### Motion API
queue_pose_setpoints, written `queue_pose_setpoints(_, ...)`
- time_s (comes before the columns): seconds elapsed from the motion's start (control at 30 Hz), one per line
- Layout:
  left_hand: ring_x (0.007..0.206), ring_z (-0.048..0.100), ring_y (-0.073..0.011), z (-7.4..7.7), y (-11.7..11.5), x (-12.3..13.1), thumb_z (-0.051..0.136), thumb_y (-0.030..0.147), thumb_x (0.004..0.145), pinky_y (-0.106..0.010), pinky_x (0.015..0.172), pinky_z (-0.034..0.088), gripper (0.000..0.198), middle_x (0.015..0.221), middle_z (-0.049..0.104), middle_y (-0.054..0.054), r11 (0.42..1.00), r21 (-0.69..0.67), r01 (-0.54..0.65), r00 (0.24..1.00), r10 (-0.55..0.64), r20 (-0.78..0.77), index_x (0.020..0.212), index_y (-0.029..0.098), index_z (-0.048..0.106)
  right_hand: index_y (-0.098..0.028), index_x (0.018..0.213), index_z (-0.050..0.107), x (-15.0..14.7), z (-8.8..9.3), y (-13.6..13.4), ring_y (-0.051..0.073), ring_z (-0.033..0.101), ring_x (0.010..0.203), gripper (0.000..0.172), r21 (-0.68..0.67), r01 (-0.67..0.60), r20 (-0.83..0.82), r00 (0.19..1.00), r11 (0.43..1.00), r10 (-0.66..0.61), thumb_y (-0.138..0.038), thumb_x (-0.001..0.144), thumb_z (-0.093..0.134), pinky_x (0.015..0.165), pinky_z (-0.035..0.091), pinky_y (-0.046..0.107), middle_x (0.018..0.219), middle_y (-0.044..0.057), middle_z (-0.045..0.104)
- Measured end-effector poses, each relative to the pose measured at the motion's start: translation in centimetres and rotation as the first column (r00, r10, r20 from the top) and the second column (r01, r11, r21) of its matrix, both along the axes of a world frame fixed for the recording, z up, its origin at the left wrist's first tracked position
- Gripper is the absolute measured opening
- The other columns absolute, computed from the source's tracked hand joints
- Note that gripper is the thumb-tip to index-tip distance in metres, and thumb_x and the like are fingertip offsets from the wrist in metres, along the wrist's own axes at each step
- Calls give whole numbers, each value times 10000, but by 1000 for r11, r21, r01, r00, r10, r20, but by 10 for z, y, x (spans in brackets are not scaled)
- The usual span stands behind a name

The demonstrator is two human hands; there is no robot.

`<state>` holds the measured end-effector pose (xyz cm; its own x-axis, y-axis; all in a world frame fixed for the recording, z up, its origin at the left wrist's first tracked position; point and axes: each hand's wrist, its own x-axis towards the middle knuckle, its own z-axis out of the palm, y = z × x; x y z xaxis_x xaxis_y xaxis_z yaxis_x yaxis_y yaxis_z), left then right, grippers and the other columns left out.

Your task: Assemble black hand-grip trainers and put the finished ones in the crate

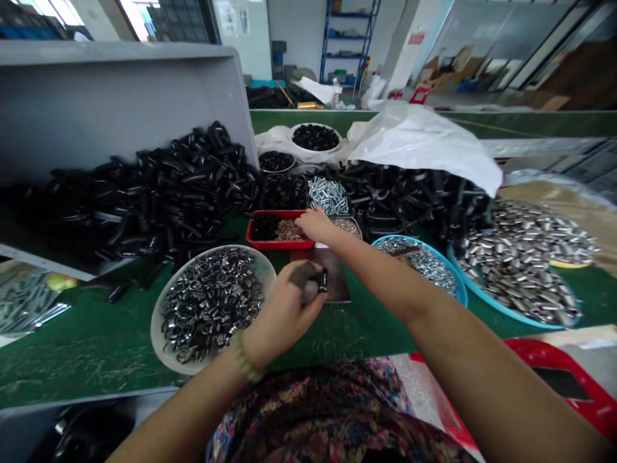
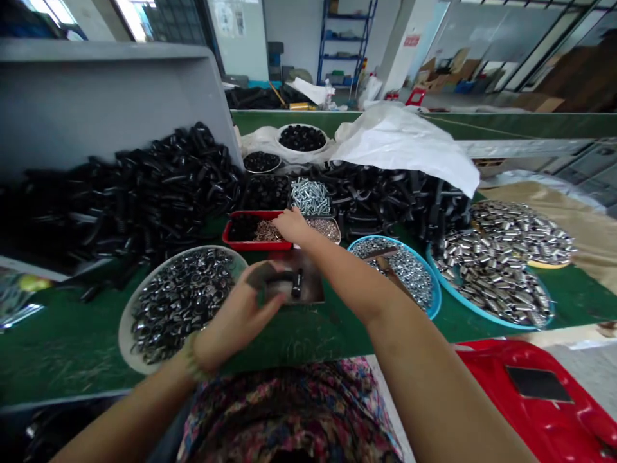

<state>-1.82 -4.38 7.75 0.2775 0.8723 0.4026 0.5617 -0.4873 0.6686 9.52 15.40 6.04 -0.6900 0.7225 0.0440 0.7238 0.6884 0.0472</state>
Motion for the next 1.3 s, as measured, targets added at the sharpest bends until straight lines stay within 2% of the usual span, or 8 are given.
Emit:
queue_pose_setpoints(0.2, 1222, 464, -254, -64, 28, 22, 607, 206, 792, -514, 1140, 179, 427, 1257, 568, -98, 998, -69, -11, 907, -19, -422, 1213, 183, 533, -119, 1065, 573, 19, 12, -17, 215, 579, 932, 233, -18, 85, -165, 982, 996, -87, -233, 960, 400, 822, 357, 339, 987, 122, 666)
queue_pose_setpoints(0.37, 1176, 478, -249, -73, 29, 25, 603, 231, 768, -524, 1145, 90, 417, 1205, 599, -68, 998, -30, -58, 925, 42, -376, 1181, 211, 544, -155, 890, 584, 71, -4, -77, 136, 577, 779, 112, -333, 35, -492, 846, 942, -205, -228, 909, 502, 695, 406, 235, 856, 32, 651)
queue_pose_setpoints(0.5, 1138, 481, -271, -76, 28, 29, 632, 260, 729, -503, 1112, 181, 462, 1090, 634, -87, 990, -30, -136, 928, 117, -354, 1176, 180, 541, -152, 843, 588, 95, -32, -108, 126, 573, 709, 84, -485, 97, -455, 820, 869, -346, -179, 883, 518, 646, 415, 228, 795, 22, 641)
queue_pose_setpoints(0.93, 1146, 473, -278, -86, 29, 29, 615, 270, 729, -462, 993, 313, 484, 1208, 576, -114, 982, -62, -181, 919, 146, -367, 1195, 188, 515, -118, 913, 612, 73, -33, -114, 225, 552, 923, 153, -224, 49, -232, 967, 973, -102, -152, 918, 463, 840, 405, 348, 950, 128, 621)
queue_pose_setpoints(1.07, 1137, 470, -286, -83, 29, 32, 598, 302, 736, -461, 952, 321, 497, 1193, 577, -129, 977, -63, -205, 909, 167, -382, 1199, 152, 496, -160, 1098, 596, 97, -25, -124, 235, 543, 1005, 231, -31, 68, -94, 993, 997, -71, -260, 945, 456, 864, 407, 357, 1066, 117, 619)
queue_pose_setpoints(1.13, 1135, 468, -281, -82, 29, 33, 603, 306, 727, -458, 950, 317, 494, 1185, 580, -121, 973, -78, -218, 907, 172, -385, 1188, 159, 502, -162, 1194, 547, 132, -22, -133, 267, 528, 1058, 315, 78, 330, -64, 943, 941, -325, -329, 941, 462, 877, 406, 389, 1144, 136, 598)
queue_pose_setpoints(1.2, 1138, 465, -275, -82, 29, 33, 616, 309, 711, -455, 957, 311, 519, 1183, 579, -114, 968, -99, -229, 907, 175, -384, 1195, 164, 496, -126, 1169, 544, 175, -23, -141, 314, 533, 1046, 349, 144, 643, -1, 760, 752, -649, -366, 929, 465, 837, 424, 426, 1119, 167, 598)
queue_pose_setpoints(1.3, 1149, 457, -270, -81, 29, 34, 630, 321, 696, -453, 969, 301, 571, 1178, 577, -110, 964, -122, -237, 910, 176, -376, 1219, 160, 469, -97, 1116, 550, 223, -31, -149, 336, 557, 1028, 323, 119, 801, 150, 570, 587, -808, -338, 916, 469, 804, 444, 438, 1054, 177, 606)
